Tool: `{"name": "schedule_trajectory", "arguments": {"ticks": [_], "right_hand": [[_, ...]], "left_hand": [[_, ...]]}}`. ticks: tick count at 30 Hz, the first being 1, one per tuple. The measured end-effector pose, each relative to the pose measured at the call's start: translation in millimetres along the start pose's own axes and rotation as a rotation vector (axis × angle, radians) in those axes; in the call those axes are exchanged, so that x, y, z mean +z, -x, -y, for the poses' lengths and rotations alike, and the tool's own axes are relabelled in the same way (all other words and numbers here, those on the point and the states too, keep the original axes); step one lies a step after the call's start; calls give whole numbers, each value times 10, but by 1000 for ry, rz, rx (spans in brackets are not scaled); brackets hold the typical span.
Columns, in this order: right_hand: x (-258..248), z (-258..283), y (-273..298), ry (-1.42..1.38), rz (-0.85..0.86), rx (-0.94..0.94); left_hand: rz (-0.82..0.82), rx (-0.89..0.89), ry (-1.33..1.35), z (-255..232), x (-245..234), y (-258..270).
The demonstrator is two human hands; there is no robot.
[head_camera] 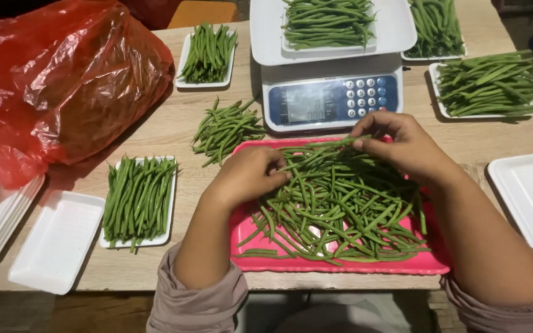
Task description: Sorting and weighing green beans into trays on a production table.
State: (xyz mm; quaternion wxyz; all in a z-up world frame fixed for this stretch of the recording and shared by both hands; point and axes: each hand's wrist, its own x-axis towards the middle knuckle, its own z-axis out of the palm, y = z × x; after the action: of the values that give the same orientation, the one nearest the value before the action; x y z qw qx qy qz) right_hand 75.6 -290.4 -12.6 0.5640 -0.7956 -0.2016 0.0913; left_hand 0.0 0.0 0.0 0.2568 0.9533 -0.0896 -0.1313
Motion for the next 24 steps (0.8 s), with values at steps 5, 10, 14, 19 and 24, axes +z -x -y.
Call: {"name": "schedule_trajectory", "arguments": {"ticks": [5, 10, 14, 19, 24], "right_hand": [[-227, 234, -96, 204, -64, -91], [-489, 639, -265, 301, -127, 68], [-747, 355, -765, 177, -280, -201], [-860, 82, -1438, 207, -400, -289], [-735, 66, -1739, 678, -490, -295]], "left_hand": [[-104, 131, 145, 56, -6, 8], [-85, 185, 473, 21, 21, 44], [-130, 134, 647, -19, -12, 52], [-285, 217, 832, 11, 6, -29], [-214, 23, 1150, -52, 31, -21]]}}
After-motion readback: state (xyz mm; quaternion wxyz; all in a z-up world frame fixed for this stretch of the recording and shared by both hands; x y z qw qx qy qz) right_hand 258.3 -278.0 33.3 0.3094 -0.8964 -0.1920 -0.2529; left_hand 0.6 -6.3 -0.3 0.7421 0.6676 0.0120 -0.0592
